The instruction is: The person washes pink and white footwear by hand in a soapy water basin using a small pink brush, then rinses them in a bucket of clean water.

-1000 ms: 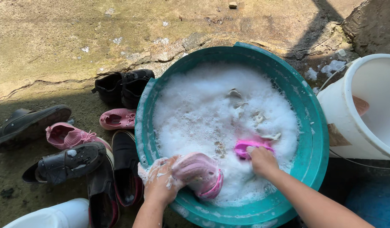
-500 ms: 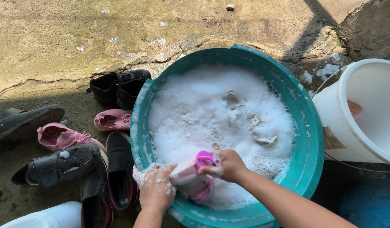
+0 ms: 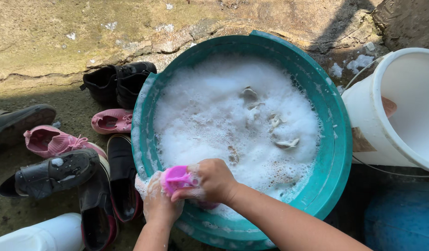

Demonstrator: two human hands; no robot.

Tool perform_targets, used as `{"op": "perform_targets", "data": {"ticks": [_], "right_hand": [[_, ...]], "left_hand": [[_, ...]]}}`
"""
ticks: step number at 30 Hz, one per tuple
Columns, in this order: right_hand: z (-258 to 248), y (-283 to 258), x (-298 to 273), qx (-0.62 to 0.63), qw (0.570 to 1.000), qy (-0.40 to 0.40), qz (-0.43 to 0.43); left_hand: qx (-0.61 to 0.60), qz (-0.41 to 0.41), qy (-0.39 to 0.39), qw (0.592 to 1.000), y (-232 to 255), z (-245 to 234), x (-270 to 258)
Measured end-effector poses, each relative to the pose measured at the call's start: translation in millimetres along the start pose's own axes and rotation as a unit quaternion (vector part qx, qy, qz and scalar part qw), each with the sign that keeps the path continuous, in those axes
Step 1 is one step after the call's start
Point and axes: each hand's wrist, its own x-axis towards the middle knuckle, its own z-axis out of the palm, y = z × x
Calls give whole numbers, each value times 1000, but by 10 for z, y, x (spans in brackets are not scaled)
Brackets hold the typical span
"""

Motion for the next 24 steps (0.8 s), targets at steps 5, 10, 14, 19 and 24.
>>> {"op": "perform_targets", "data": {"ticks": [5,10,14,19,24], "right_hand": [[-409,188,73,-46,998,-5,30],[129,83,59,-3,1000,26,3],[-454,942,-294,-274,921,-188,202],[-628,1756,-867,-346,861,14,372],[-484,1568,-611,-195,932,52,302]], "left_hand": [[-7,147,153,977,27,22,7],[18,88,98,991,-42,114,8],[-13,189,193,963,56,-27,8],[-2,67,78,995,205,-187,-191],[-11,71,96,993,331,-313,-140]]}}
